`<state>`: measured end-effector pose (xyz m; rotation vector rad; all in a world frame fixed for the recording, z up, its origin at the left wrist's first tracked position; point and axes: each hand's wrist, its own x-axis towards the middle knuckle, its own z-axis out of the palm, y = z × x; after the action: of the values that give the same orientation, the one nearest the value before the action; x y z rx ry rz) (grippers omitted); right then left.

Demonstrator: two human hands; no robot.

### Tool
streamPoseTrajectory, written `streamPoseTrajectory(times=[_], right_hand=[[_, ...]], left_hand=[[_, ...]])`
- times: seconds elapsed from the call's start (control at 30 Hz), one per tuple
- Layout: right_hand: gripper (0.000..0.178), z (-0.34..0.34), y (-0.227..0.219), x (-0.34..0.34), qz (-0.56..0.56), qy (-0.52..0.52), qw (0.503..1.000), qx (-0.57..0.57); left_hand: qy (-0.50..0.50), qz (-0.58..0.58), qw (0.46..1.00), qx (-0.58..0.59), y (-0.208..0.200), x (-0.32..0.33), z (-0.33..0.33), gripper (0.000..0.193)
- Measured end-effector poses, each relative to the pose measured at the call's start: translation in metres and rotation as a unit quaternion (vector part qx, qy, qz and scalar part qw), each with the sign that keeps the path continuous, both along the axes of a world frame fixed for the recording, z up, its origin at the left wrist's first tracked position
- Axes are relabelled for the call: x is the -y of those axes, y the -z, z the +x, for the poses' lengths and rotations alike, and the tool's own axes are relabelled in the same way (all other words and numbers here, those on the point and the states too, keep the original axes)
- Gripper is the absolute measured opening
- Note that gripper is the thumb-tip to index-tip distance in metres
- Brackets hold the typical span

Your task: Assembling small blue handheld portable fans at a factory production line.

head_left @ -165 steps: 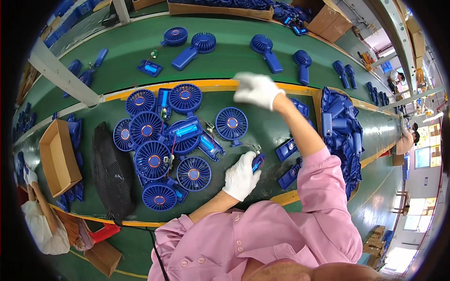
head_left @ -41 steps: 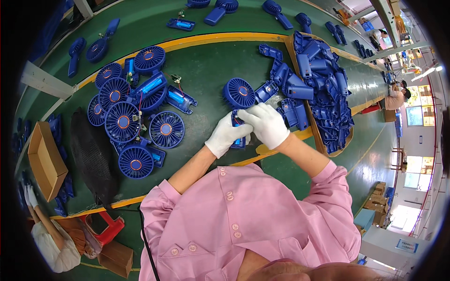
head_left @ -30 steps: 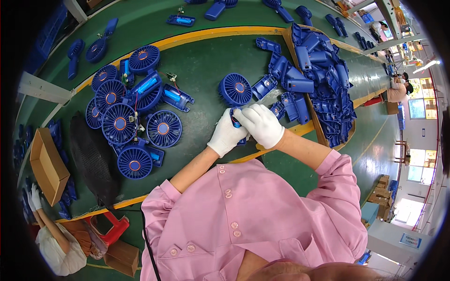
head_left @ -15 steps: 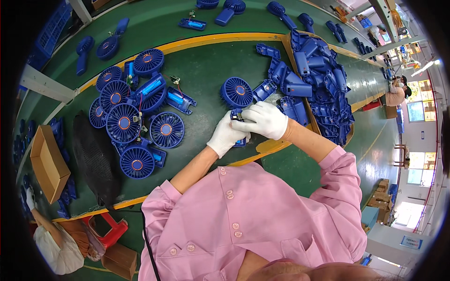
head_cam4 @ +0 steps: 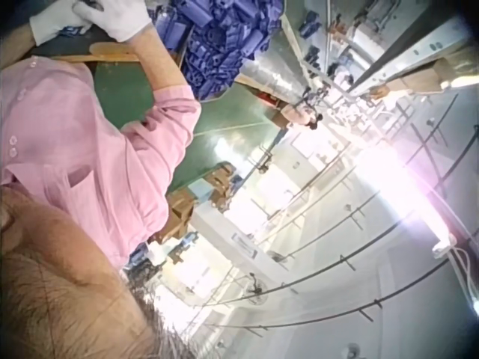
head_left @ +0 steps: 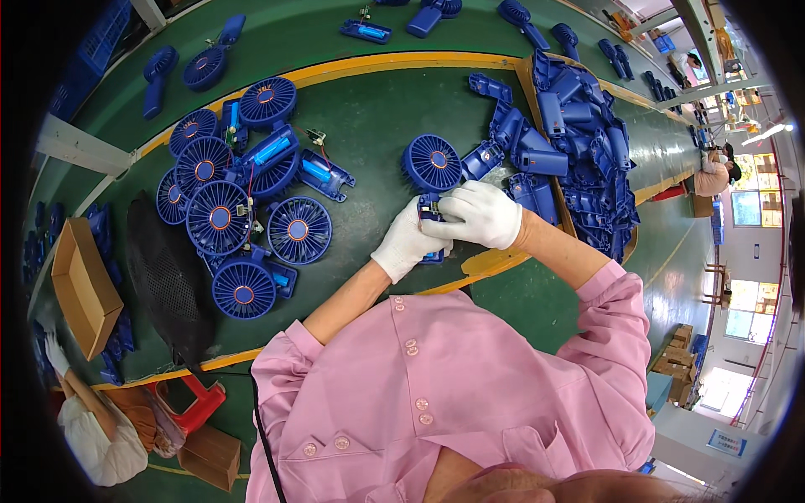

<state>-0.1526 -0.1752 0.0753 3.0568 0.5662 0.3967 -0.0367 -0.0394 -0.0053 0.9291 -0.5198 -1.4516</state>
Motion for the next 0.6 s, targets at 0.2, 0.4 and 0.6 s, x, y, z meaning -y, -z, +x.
streamPoseTrajectory(times=[0.2, 0.4, 0.6], right_hand=[[0.040, 0.002, 0.000, 0.004, -0.004, 0.003, 1.000, -0.021], [0.035, 0.003, 0.003, 0.000, 0.055, 0.038, 0.997, -0.048], [0.028, 0.006, -0.001, -0.021, 0.031, 0.140, 0.983, -0.116]], left_hand=[[0.020, -0.011, 1.000, -0.022, -0.008, 0.000, 0.004, 0.043], [0.029, -0.022, 0.998, -0.053, -0.009, 0.000, 0.007, 0.043], [0.003, -0.024, 0.998, -0.051, -0.005, -0.001, 0.003, 0.042]])
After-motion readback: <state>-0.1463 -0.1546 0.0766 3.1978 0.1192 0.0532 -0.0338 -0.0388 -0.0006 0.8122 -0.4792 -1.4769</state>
